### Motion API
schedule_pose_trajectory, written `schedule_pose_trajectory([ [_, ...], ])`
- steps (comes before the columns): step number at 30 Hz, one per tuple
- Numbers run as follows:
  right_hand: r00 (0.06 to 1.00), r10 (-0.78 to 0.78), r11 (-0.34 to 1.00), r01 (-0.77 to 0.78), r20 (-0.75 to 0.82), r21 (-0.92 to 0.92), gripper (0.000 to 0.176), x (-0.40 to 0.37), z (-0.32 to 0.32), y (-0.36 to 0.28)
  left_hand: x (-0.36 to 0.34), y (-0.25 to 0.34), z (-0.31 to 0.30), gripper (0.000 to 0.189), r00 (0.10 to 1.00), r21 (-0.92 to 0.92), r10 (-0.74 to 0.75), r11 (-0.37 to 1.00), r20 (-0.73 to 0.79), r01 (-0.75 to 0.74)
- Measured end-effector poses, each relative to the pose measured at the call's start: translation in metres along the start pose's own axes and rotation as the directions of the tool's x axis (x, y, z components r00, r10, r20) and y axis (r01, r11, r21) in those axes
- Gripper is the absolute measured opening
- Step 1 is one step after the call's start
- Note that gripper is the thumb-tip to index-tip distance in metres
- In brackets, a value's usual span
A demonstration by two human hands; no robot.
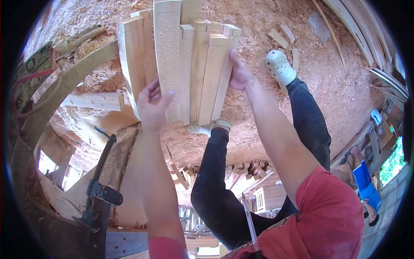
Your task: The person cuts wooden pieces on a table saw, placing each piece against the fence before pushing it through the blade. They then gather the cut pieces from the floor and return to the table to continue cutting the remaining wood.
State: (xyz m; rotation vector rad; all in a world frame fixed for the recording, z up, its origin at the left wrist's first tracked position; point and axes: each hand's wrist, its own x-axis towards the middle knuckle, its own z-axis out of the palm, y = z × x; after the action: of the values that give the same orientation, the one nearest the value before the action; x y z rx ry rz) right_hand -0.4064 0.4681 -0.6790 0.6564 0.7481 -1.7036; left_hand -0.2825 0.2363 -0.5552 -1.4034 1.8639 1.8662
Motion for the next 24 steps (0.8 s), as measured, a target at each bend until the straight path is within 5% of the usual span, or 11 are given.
schedule_pose_trajectory([
  [5,0.996,0.088,0.985,-0.092,0.03,0.144,0.08,0.008,0.004,0.009,-0.006,-0.023,-0.007,0.053,0.998,-0.107,-0.011,0.994,-0.062,0.005],
  [10,0.99,0.14,0.988,-0.139,-0.004,0.061,0.074,-0.015,0.01,0.022,-0.019,-0.005,-0.008,0.053,0.996,-0.064,-0.017,0.998,-0.087,0.011],
  [12,0.989,0.145,0.987,-0.144,0.001,0.066,0.073,-0.023,0.009,0.01,-0.026,0.035,-0.008,0.058,0.97,0.066,-0.17,0.985,0.172,0.161],
  [13,0.987,0.156,0.979,-0.16,0.042,0.123,0.07,-0.035,0.006,0.011,-0.026,0.041,-0.007,0.058,0.97,0.061,-0.167,0.985,0.178,0.159],
  [15,0.981,0.178,0.965,-0.189,0.079,0.18,0.066,-0.065,0.005,0.023,-0.036,0.05,-0.011,0.064,0.905,-0.288,-0.309,0.874,0.291,0.391],
  [18,0.951,0.222,0.973,-0.231,-0.217,-0.017,0.052,-0.095,0.025,0.006,-0.057,0.047,0.008,0.067,0.898,-0.223,-0.335,0.888,0.286,0.402],
  [22,0.869,0.36,0.895,-0.424,-0.339,-0.136,0.056,-0.18,0.05,-0.021,-0.143,0.022,0.022,0.067,0.827,-0.487,-0.453,0.668,0.334,0.563],
  [24,0.89,0.371,0.862,-0.437,-0.266,-0.258,0.058,-0.215,0.059,-0.034,-0.186,0.036,0.031,0.069,0.785,-0.56,-0.519,0.559,0.339,0.612],
])
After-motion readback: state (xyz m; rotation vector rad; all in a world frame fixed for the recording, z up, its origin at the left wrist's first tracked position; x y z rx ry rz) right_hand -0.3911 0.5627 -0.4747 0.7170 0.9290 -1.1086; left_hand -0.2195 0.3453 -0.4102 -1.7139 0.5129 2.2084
